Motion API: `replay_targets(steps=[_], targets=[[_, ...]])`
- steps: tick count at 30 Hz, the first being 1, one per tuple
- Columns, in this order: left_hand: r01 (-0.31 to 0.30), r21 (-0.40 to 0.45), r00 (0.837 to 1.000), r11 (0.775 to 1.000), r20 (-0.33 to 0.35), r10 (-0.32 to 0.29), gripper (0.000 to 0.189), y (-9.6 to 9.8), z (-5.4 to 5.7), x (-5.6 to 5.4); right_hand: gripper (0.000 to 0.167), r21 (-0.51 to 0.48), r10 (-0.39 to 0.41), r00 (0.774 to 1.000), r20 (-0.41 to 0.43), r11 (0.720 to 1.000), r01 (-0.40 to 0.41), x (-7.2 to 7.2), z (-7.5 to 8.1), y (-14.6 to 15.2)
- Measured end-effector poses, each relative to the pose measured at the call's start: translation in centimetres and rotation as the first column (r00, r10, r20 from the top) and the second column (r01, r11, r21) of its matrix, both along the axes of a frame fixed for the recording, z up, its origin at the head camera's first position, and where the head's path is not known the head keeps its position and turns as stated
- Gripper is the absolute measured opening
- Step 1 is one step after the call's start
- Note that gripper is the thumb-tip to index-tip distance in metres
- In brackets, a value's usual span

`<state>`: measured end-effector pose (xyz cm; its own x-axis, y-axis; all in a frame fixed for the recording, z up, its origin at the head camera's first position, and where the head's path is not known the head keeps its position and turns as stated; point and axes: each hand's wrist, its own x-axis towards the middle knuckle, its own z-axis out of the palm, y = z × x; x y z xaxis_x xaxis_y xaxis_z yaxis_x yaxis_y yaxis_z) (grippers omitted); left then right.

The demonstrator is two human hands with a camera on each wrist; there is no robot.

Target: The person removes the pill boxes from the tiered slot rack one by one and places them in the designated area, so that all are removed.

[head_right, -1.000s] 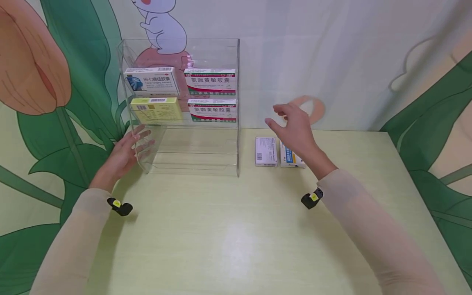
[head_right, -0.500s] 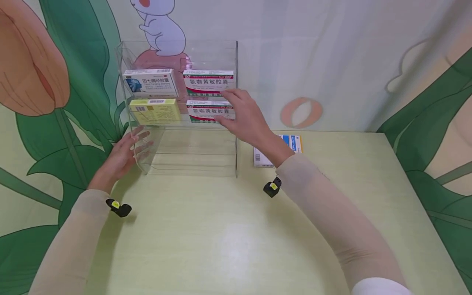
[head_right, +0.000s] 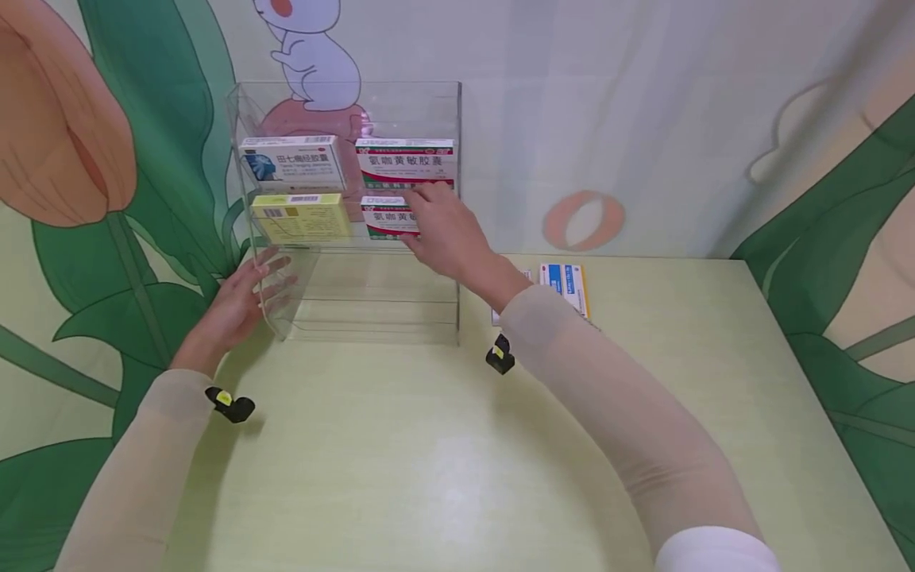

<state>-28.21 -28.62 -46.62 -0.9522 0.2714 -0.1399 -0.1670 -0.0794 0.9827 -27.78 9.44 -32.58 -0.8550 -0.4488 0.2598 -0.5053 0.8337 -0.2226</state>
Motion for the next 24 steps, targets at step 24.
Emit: replay_targets(steps=[24], targets=[[0.001, -0.007, 1.0, 1.0, 0.001, -0.001, 0.056, -0.1, -0.1, 0.2, 0.031, -0.056, 0.015, 1.0, 0.002, 0.998, -0.015, -1.2, 1.0, -0.6]])
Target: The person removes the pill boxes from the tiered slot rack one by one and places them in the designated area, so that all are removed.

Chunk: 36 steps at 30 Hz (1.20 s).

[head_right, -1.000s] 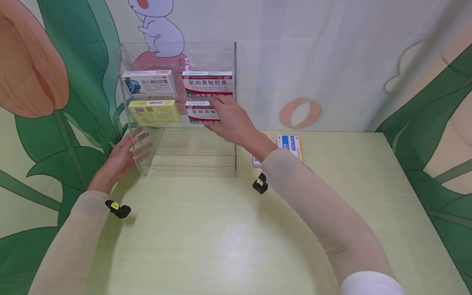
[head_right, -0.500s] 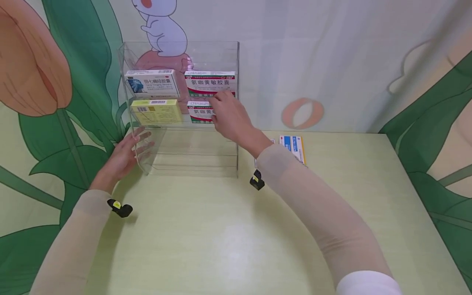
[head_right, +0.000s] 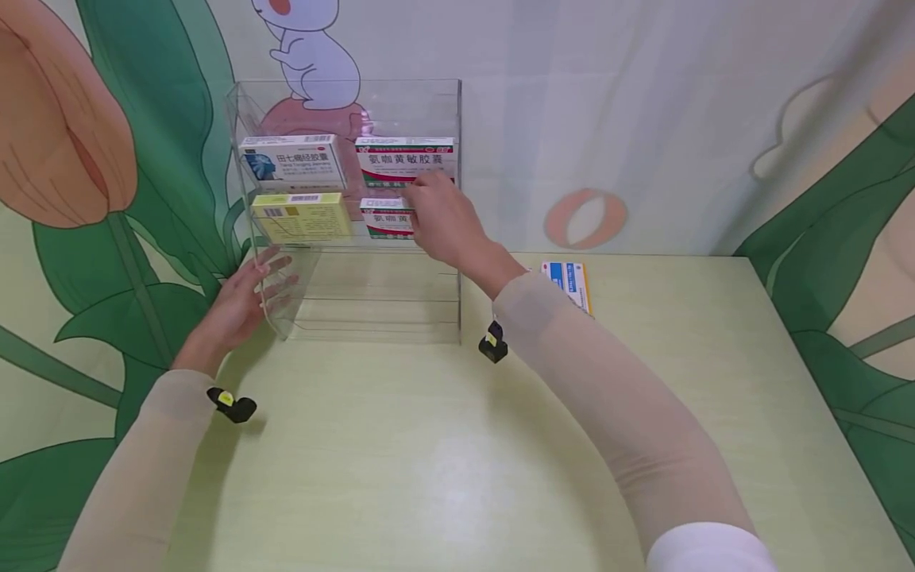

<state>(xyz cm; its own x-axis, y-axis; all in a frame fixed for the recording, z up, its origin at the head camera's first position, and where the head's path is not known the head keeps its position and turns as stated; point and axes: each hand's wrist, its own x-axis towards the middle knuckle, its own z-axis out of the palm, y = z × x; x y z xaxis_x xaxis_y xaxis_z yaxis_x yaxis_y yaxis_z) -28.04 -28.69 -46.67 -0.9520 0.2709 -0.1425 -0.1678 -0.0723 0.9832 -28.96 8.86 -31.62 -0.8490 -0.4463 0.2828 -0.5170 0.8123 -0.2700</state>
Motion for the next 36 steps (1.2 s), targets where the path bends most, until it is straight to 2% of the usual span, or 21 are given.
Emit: replay_targets(steps=[4, 13, 17, 21, 30, 36], targets=[[0.003, 0.002, 1.0, 1.0, -0.001, -0.003, 0.056, 0.1, 0.1, 0.1, 0.025, 0.011, 0.006, 1.0, -0.017, 1.0, -0.006, 0.0, -0.5, 0.0], [0.007, 0.001, 1.0, 1.0, -0.018, -0.007, 0.055, 0.4, 0.4, -0.1, 0.026, 0.023, 0.023, 0.998, -0.066, 1.0, -0.021, 0.2, -1.0, 0.5], [0.005, 0.0, 1.0, 1.0, -0.006, -0.005, 0.056, 0.4, 0.3, -0.2, 0.025, 0.04, 0.059, 0.995, -0.084, 0.998, -0.056, 0.1, -1.1, 0.8], [-0.004, -0.017, 1.0, 1.0, 0.001, 0.004, 0.057, 0.2, 0.3, 0.0, 0.021, 0.039, 0.103, 0.99, -0.1, 0.994, -0.1, 0.1, -0.4, 0.9], [0.0, -0.006, 1.0, 1.0, 0.002, 0.0, 0.057, 0.3, 0.3, 0.2, 0.024, -0.1, 0.134, 0.981, -0.143, 0.984, -0.149, 0.6, 1.9, 2.5], [-0.007, 0.011, 1.0, 1.0, -0.002, 0.007, 0.057, 0.3, 0.2, 0.4, 0.023, -0.27, 0.106, 0.992, -0.063, 0.956, -0.119, 1.0, 3.6, 4.7]])
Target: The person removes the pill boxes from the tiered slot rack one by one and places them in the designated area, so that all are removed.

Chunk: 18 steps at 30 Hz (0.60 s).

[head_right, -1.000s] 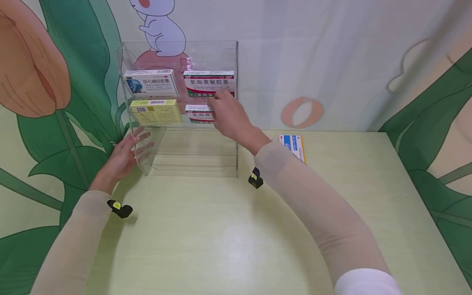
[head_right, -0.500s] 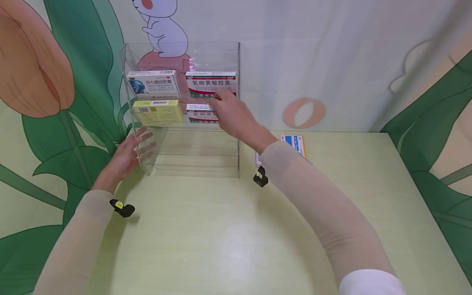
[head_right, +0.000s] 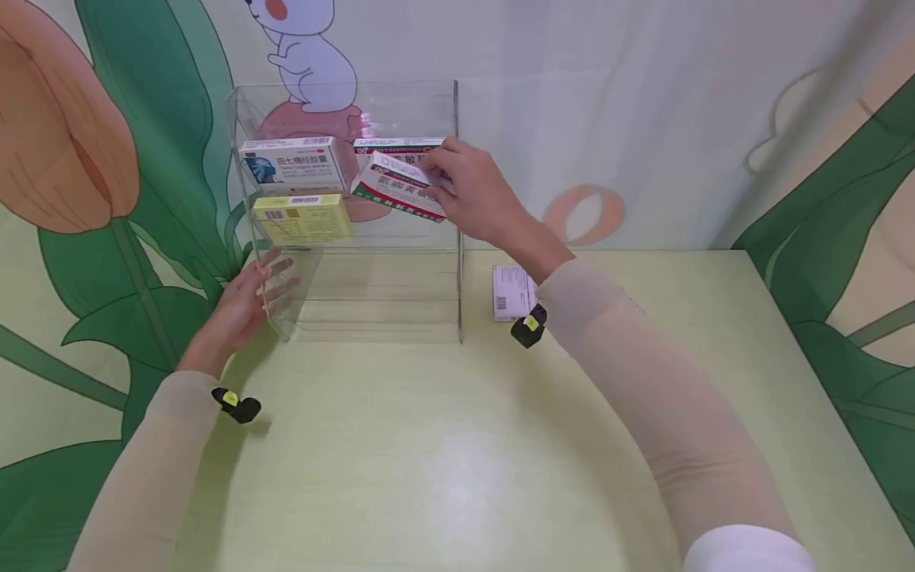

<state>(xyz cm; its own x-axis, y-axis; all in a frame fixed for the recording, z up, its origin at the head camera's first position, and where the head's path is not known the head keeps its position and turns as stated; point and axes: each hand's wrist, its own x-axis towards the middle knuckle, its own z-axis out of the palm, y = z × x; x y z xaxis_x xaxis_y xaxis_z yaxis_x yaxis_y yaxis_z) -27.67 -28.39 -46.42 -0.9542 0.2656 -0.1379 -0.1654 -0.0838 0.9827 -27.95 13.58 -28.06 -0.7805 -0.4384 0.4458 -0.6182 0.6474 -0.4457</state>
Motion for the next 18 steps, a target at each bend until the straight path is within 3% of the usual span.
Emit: replay_targets(steps=[11, 18], targets=[[0.008, -0.011, 1.0, 1.0, -0.009, -0.009, 0.059, -0.1, 0.1, -0.1, 0.024, -0.071, -0.087, 0.993, 0.084, 0.993, 0.093, 1.4, 2.4, 5.3], [-0.001, -0.033, 1.0, 0.999, -0.007, 0.0, 0.06, -0.1, 0.1, -0.1, 0.033, -0.048, -0.207, 0.961, 0.181, 0.975, 0.219, 2.3, 2.3, 9.7]])
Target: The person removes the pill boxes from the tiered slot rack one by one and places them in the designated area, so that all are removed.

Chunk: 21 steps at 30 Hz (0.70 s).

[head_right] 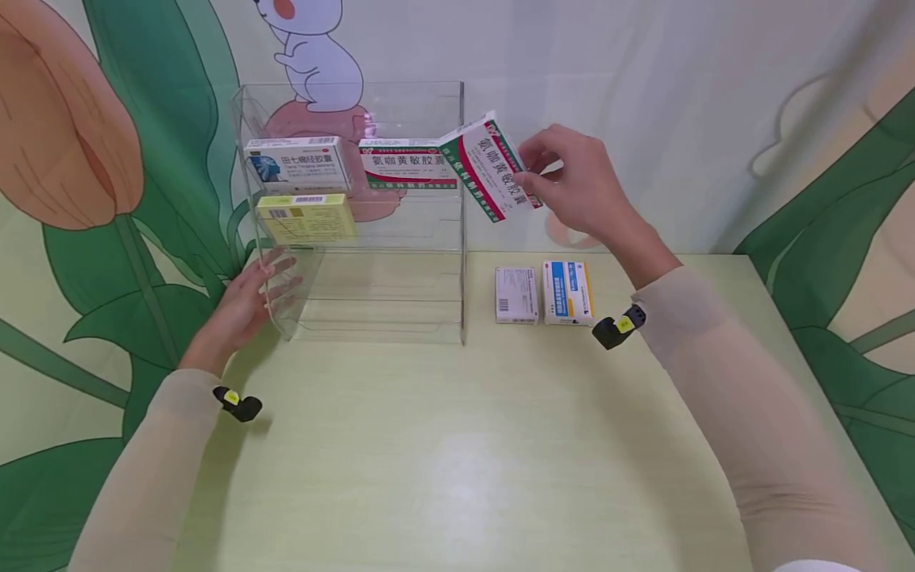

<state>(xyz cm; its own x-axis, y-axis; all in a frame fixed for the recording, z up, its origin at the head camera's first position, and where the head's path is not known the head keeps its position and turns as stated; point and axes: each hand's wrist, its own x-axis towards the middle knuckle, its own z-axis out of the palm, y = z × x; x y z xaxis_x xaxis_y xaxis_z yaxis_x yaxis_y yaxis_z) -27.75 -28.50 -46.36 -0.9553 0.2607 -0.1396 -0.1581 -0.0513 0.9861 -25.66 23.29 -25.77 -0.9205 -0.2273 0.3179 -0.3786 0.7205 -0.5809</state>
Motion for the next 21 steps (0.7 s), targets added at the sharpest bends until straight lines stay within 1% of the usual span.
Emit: replay_targets(steps=[4, 7, 10, 15, 18, 21], targets=[[0.001, 0.012, 1.0, 1.0, -0.009, -0.001, 0.06, 0.0, 0.0, -0.1, 0.042, 0.012, -0.101, 0.992, 0.07, 0.995, 0.101, 0.2, -1.0, 2.8], [0.006, 0.009, 1.0, 1.0, -0.022, -0.006, 0.058, 0.0, -0.1, -0.1, 0.05, 0.008, -0.168, 0.976, 0.139, 0.986, 0.169, 0.6, -2.3, 5.1], [0.006, 0.006, 0.999, 1.0, -0.037, -0.005, 0.057, 0.1, -0.2, 0.0, 0.058, -0.001, -0.215, 0.955, 0.206, 0.976, 0.219, 1.1, -4.1, 7.5], [0.017, 0.01, 0.999, 1.0, -0.038, -0.017, 0.056, 0.0, -0.3, -0.1, 0.065, -0.028, -0.25, 0.923, 0.292, 0.963, 0.269, 2.4, -7.5, 11.1], [0.013, 0.008, 0.999, 1.0, -0.031, -0.013, 0.055, 0.0, -0.3, -0.1, 0.069, -0.041, -0.259, 0.903, 0.342, 0.956, 0.29, 3.3, -9.6, 13.0], [0.005, 0.006, 1.0, 1.0, -0.028, -0.005, 0.055, -0.2, -0.3, 0.0, 0.071, -0.03, -0.279, 0.893, 0.354, 0.951, 0.309, 3.8, -11.7, 14.6]])
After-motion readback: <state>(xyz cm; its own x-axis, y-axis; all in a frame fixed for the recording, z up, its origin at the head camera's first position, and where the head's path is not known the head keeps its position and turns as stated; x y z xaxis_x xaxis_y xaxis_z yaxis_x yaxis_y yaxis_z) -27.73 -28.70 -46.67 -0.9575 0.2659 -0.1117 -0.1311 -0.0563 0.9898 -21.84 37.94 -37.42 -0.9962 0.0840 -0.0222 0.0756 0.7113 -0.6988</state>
